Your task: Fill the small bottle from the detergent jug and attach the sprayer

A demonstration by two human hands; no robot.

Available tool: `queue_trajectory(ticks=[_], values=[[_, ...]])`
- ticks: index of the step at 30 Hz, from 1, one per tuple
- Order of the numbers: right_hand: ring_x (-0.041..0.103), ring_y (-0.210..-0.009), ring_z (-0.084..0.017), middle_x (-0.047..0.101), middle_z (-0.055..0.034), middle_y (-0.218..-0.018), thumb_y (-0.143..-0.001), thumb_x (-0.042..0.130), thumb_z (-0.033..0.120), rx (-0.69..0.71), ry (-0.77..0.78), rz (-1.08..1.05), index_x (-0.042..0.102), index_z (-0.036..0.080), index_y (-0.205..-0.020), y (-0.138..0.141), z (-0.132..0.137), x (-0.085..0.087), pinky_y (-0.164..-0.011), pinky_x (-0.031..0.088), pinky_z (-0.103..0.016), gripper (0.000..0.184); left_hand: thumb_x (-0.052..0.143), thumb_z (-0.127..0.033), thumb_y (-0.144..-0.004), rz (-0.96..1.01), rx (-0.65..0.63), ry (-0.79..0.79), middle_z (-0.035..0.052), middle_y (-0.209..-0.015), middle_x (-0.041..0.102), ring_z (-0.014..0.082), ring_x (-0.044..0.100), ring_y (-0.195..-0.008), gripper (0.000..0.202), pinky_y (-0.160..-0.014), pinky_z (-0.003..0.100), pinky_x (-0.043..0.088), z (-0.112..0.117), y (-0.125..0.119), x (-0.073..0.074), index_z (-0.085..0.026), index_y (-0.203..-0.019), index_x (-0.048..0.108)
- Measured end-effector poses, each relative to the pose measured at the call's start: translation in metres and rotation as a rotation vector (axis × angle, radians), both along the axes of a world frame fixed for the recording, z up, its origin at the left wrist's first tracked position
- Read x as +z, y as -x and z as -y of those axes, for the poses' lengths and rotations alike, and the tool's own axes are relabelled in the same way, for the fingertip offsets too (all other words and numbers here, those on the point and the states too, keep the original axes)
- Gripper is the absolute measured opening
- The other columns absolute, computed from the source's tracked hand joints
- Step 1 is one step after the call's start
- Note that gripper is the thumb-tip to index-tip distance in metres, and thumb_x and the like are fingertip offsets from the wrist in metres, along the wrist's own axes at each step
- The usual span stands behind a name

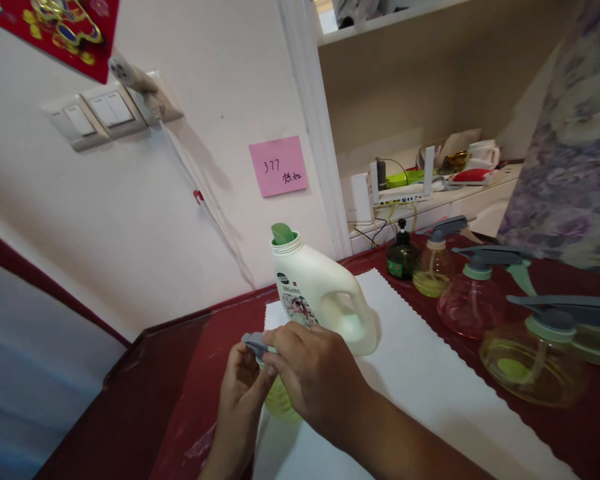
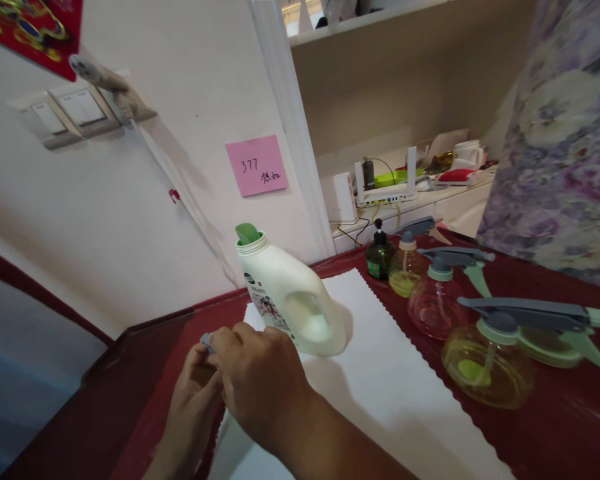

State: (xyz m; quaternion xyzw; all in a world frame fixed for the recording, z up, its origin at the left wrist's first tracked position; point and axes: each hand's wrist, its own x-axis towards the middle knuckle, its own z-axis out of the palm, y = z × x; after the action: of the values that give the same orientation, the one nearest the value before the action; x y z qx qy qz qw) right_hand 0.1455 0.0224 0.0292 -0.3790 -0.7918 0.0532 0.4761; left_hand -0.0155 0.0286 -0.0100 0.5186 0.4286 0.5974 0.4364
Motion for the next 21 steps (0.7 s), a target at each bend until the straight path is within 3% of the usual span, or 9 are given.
queue_trajectory(ticks=[4, 14, 16, 18, 21], values=[[0.072, -0.077, -0.024, 0.074, -0.0056, -0.091, -0.100, 0.048, 0.020, 0.007, 0.003, -0.018, 0.063, 0.019, -0.108, -0.001, 0.000, 0.000, -0.065, 0.054, -0.036, 0.017, 0.091, -0.043, -0.071, -0.005, 0.022, 0.004, -0.0006, -0.087, 0.068, 0.0175, 0.063, -0.086, 0.040, -0.081, 0.026, 0.055, 0.000, 0.000, -0.001, -0.022, -0.089, 0.062], [0.072, -0.078, -0.024, 0.073, -0.0073, -0.091, -0.100, 0.048, 0.020, 0.039, 0.056, -0.054, 0.066, 0.018, -0.108, -0.002, 0.001, 0.001, -0.070, 0.056, -0.037, 0.020, 0.088, -0.047, -0.072, -0.051, 0.044, 0.021, 0.0037, -0.096, 0.071, 0.0239, 0.067, -0.096, 0.042, -0.086, 0.033, 0.057, 0.003, -0.002, 0.001, -0.021, -0.097, 0.067], [0.072, -0.085, -0.025, 0.075, -0.0089, -0.098, -0.100, 0.050, 0.022, 0.068, 0.093, -0.070, 0.066, 0.018, -0.115, -0.004, 0.002, 0.004, -0.076, 0.057, -0.038, 0.023, 0.087, -0.048, -0.073, -0.044, 0.050, 0.021, 0.0037, -0.099, 0.071, 0.0250, 0.067, -0.100, 0.042, -0.087, 0.032, 0.057, 0.003, 0.000, -0.003, -0.022, -0.100, 0.068], [0.072, -0.093, -0.026, 0.075, -0.0097, -0.108, -0.095, 0.064, 0.026, 0.115, 0.181, -0.112, 0.058, 0.019, -0.135, -0.008, 0.003, 0.009, -0.083, 0.057, -0.041, 0.041, 0.086, -0.048, -0.074, -0.046, 0.033, 0.027, 0.0036, -0.106, 0.072, 0.0256, 0.067, -0.105, 0.045, -0.086, 0.029, 0.056, 0.002, 0.004, -0.008, -0.025, -0.107, 0.067], [0.068, -0.110, -0.027, 0.070, -0.0107, -0.126, -0.072, 0.088, 0.029, 0.178, 0.391, -0.210, 0.032, 0.019, -0.157, -0.018, 0.002, 0.013, -0.095, 0.055, -0.044, 0.103, 0.083, -0.049, -0.078, -0.072, 0.014, 0.077, 0.0034, -0.118, 0.071, 0.0255, 0.065, -0.111, 0.048, -0.084, 0.024, 0.055, -0.001, 0.008, -0.015, -0.027, -0.117, 0.066]])
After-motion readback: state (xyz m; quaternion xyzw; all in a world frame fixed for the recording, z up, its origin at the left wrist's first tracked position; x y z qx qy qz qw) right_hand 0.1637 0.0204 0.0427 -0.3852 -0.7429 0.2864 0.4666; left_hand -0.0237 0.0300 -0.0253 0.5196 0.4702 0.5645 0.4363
